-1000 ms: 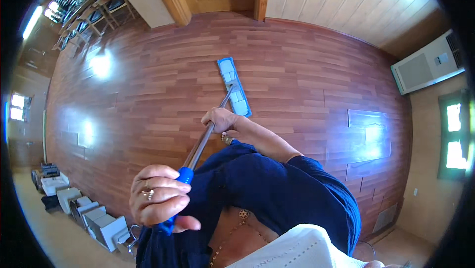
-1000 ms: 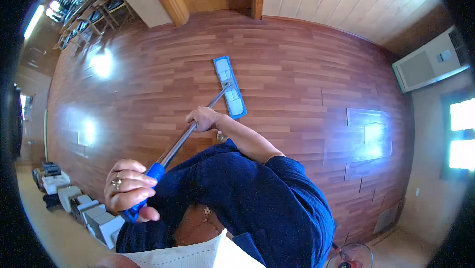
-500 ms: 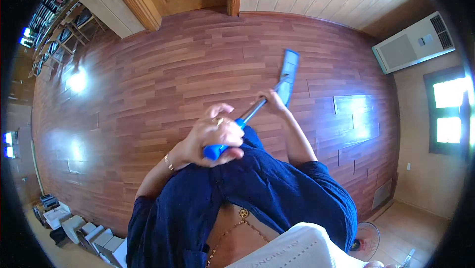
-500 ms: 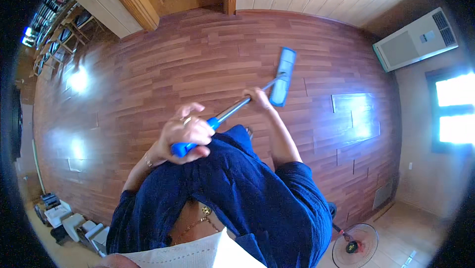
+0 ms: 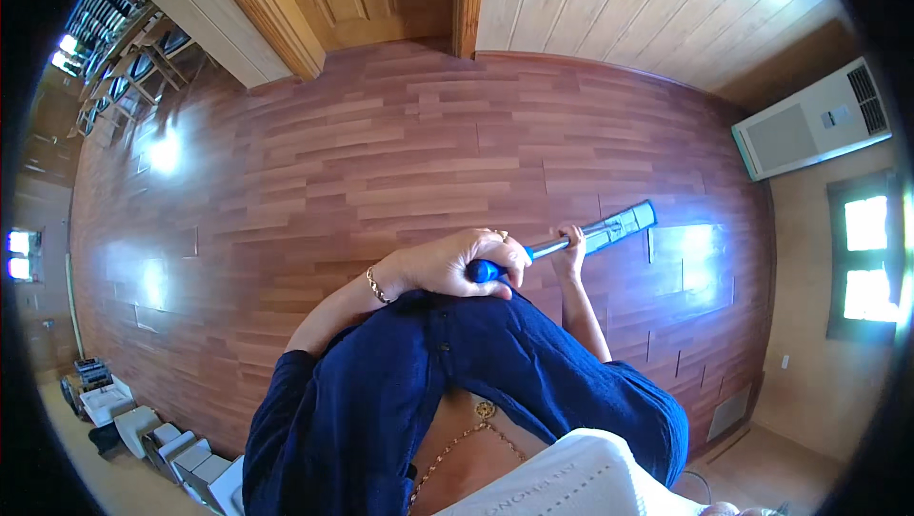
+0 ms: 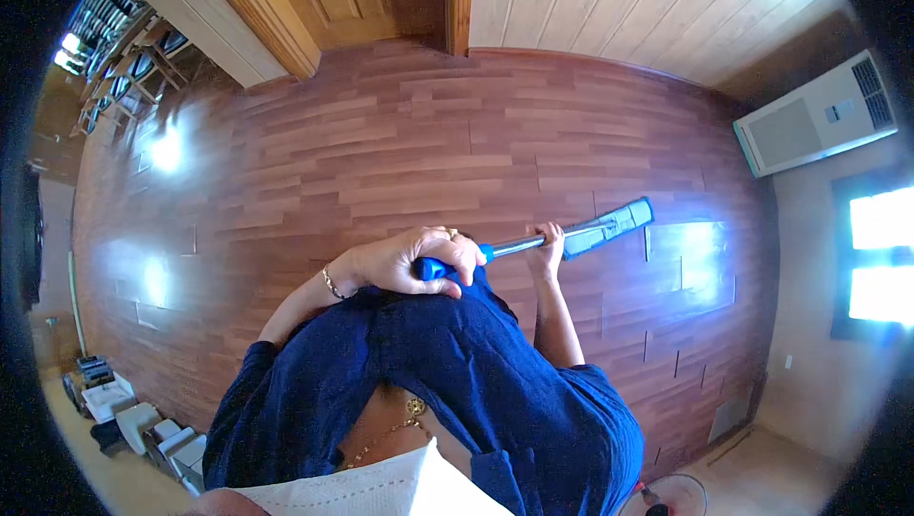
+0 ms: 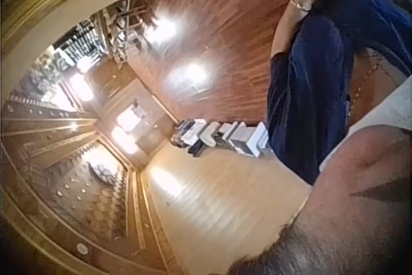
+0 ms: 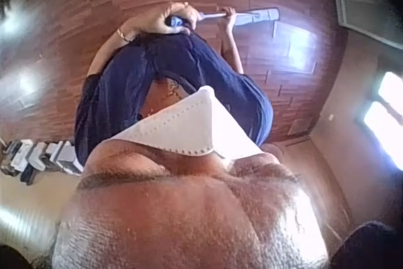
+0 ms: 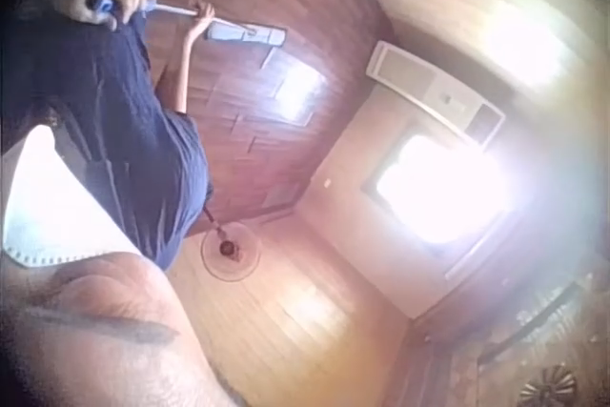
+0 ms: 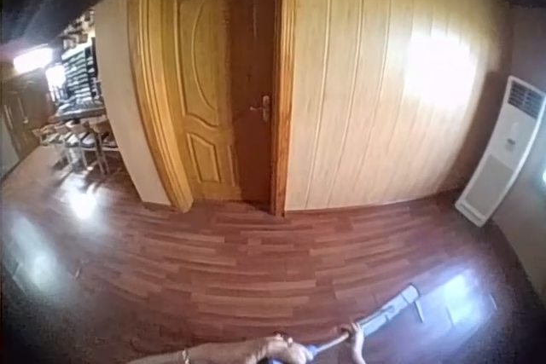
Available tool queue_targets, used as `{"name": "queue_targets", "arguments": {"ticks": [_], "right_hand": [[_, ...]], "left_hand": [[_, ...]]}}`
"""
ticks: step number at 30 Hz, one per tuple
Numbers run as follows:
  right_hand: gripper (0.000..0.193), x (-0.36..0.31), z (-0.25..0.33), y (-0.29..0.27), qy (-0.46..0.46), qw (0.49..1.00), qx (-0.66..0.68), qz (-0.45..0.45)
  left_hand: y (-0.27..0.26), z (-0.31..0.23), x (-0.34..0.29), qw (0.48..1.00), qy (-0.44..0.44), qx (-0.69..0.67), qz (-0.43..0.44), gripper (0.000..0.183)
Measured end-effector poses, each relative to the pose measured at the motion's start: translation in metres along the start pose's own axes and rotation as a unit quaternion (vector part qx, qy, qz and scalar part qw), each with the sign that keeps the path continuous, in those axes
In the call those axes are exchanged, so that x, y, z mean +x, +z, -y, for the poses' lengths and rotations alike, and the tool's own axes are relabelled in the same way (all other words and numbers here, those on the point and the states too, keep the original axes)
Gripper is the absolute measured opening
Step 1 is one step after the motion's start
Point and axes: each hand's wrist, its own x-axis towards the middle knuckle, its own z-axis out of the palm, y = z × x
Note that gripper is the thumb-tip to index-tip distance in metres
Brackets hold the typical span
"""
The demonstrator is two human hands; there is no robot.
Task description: Mopping a large wooden floor area using a flat mop.
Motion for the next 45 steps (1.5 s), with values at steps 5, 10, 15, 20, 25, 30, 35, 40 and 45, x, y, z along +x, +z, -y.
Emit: {"name": "queue_targets", "arguments": {"ticks": [5,10,15,20,25,30,35,40,45], "right_hand": [[0.023,0.057,-0.016,-0.005,0.014,0.998,0.042,0.049],[0.026,0.113,-0.042,0.021,-0.029,0.994,0.055,0.091],[0.03,0.15,-0.046,0.057,-0.089,0.972,0.09,0.199],[0.032,0.17,0.002,0.102,-0.172,0.941,0.078,0.279],[0.033,0.163,0.064,0.142,-0.23,0.891,0.09,0.382],[0.042,0.144,0.151,0.167,-0.295,0.793,0.061,0.53],[0.041,0.099,0.241,0.18,-0.385,0.664,0.107,0.632],[0.02,0.035,0.328,0.159,-0.445,0.52,0.141,0.715],[0.024,-0.05,0.375,0.134,-0.5,0.395,0.189,0.747]], "left_hand": [[-0.018,0.0,0.044,0.998,0.037,0.022,-0.045,0.017],[-0.033,0.01,0.066,0.994,0.049,0.043,-0.088,0.02],[-0.031,0.014,0.055,0.984,0.039,0.07,-0.158,0.025],[-0.026,-0.006,0.021,0.949,0.01,0.151,-0.276,0.024],[-0.014,-0.04,-0.017,0.909,-0.028,0.228,-0.347,0.018],[0.01,-0.076,-0.052,0.833,0.024,0.336,-0.438,0.02],[0.042,-0.13,-0.084,0.759,0.033,0.402,-0.511,0.023],[0.087,-0.18,-0.107,0.647,0.025,0.46,-0.608,0.019],[0.14,-0.239,-0.116,0.653,-0.032,0.471,-0.593,0.027]]}}
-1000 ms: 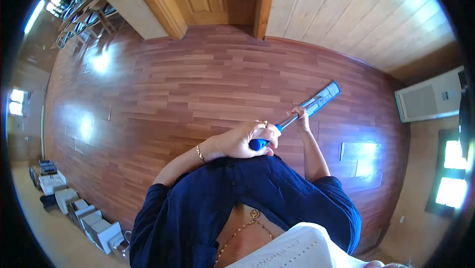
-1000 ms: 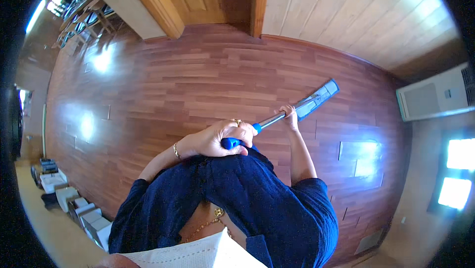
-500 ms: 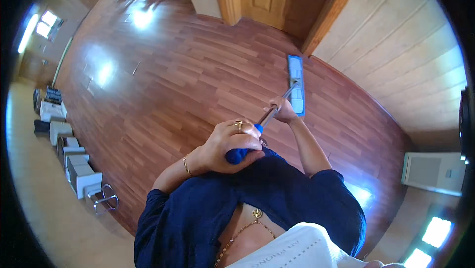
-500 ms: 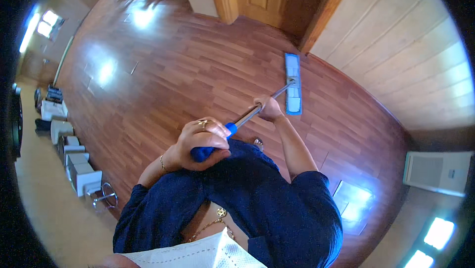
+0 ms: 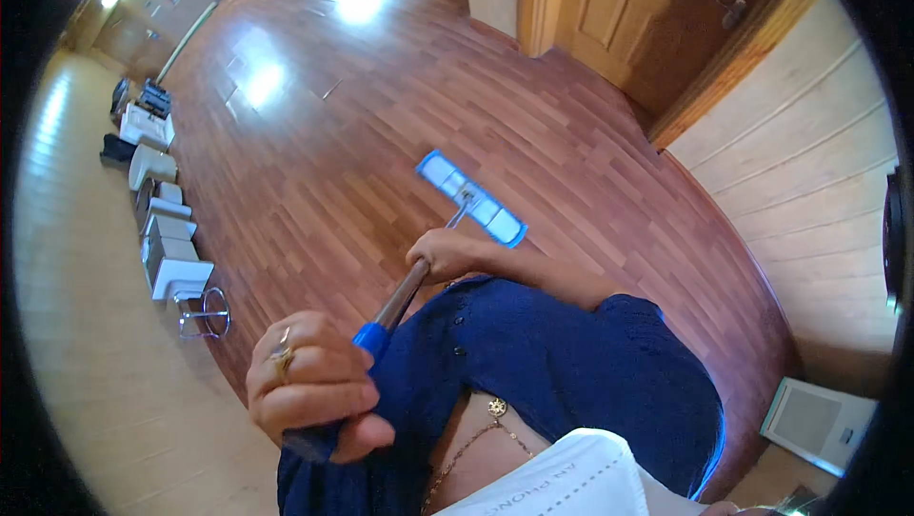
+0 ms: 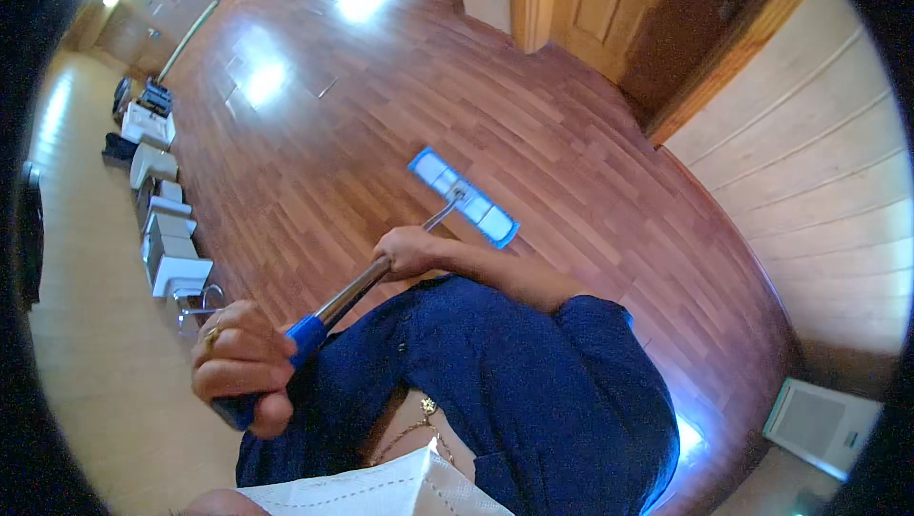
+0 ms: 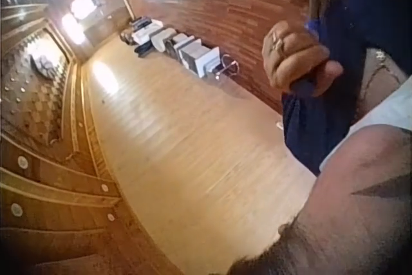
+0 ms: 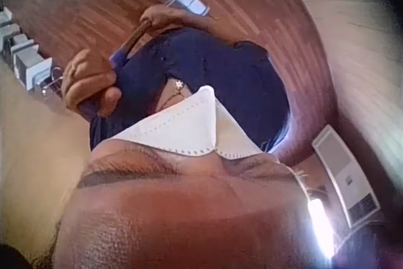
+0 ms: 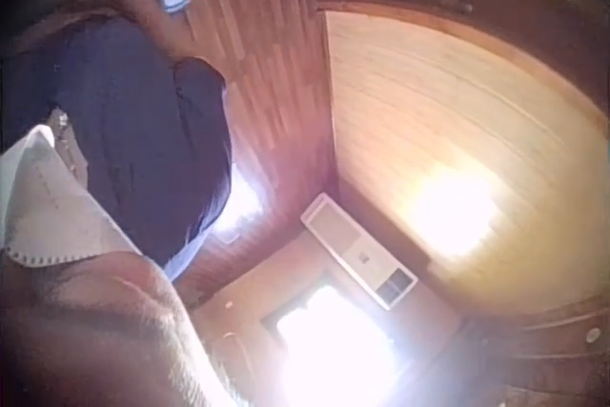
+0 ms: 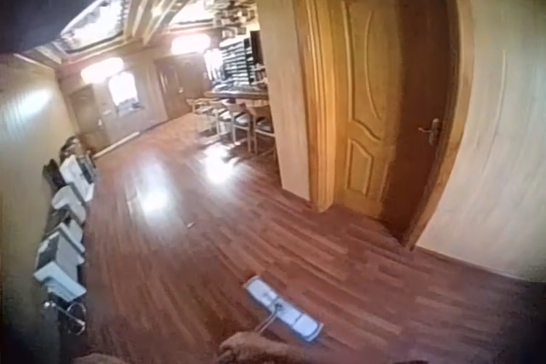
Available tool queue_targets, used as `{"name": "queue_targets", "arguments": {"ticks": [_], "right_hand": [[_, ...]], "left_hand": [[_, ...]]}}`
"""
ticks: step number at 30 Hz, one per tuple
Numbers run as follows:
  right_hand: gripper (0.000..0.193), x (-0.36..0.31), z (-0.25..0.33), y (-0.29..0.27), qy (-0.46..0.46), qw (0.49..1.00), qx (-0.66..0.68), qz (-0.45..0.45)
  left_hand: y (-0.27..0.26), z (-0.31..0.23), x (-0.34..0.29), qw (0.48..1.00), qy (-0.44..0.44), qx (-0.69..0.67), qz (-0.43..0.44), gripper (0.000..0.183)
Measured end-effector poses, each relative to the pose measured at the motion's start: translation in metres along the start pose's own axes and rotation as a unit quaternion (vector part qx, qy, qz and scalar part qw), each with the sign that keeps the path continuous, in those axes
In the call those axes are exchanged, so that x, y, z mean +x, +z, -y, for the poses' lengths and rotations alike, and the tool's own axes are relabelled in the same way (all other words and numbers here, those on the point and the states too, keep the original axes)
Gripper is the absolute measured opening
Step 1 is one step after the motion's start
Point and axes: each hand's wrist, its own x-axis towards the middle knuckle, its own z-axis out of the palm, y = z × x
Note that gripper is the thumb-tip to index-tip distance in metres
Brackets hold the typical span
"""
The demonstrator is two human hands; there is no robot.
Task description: Mopping a large wooden floor area using a flat mop.
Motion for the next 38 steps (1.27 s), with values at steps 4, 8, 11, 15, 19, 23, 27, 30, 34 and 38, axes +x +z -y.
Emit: {"name": "queue_targets", "arguments": {"ticks": [4,8,11,15,19,23,27,30,34,38], "right_hand": [[0.022,0.029,0.036,0.031,-0.05,0.996,0.046,0.054],[0.021,0.046,0.053,0.051,-0.108,0.988,0.061,0.095],[0.02,0.044,0.061,0.053,-0.099,0.988,0.061,0.098],[0.017,0.031,0.065,0.053,-0.056,0.997,0.02,0.05],[0.016,0.012,0.051,0.043,-0.025,0.999,-0.013,0.019],[0.011,-0.014,0.002,0.022,0.035,0.997,-0.042,-0.062],[0.024,-0.04,-0.055,-0.003,0.087,0.987,-0.046,-0.126],[0.025,-0.072,-0.095,-0.018,0.117,0.97,-0.021,-0.213],[0.027,-0.11,-0.132,-0.029,0.155,0.935,-0.024,-0.317],[0.026,-0.141,-0.161,-0.035,0.21,0.912,-0.036,-0.352]], "left_hand": [[-0.007,-0.02,-0.015,0.998,0.022,0.033,-0.046,0.038],[-0.009,-0.034,-0.018,0.997,-0.008,0.061,-0.04,0.043],[-0.008,-0.04,-0.024,0.996,-0.015,0.073,-0.054,0.044],[-0.01,-0.044,-0.023,0.997,-0.025,0.07,-0.037,0.043],[-0.003,-0.031,-0.032,0.996,0.041,0.033,-0.069,0.041],[0.011,0.005,-0.027,0.999,0.048,-0.002,-0.014,0.04],[0.055,0.047,-0.018,0.994,0.08,-0.038,-0.057,0.031],[0.082,0.077,-0.008,0.997,0.048,-0.054,0.0,0.025],[0.114,0.099,0.004,0.995,0.016,-0.079,0.064,0.024],[0.134,0.112,0.015,0.985,-0.001,-0.123,0.121,0.024]]}}
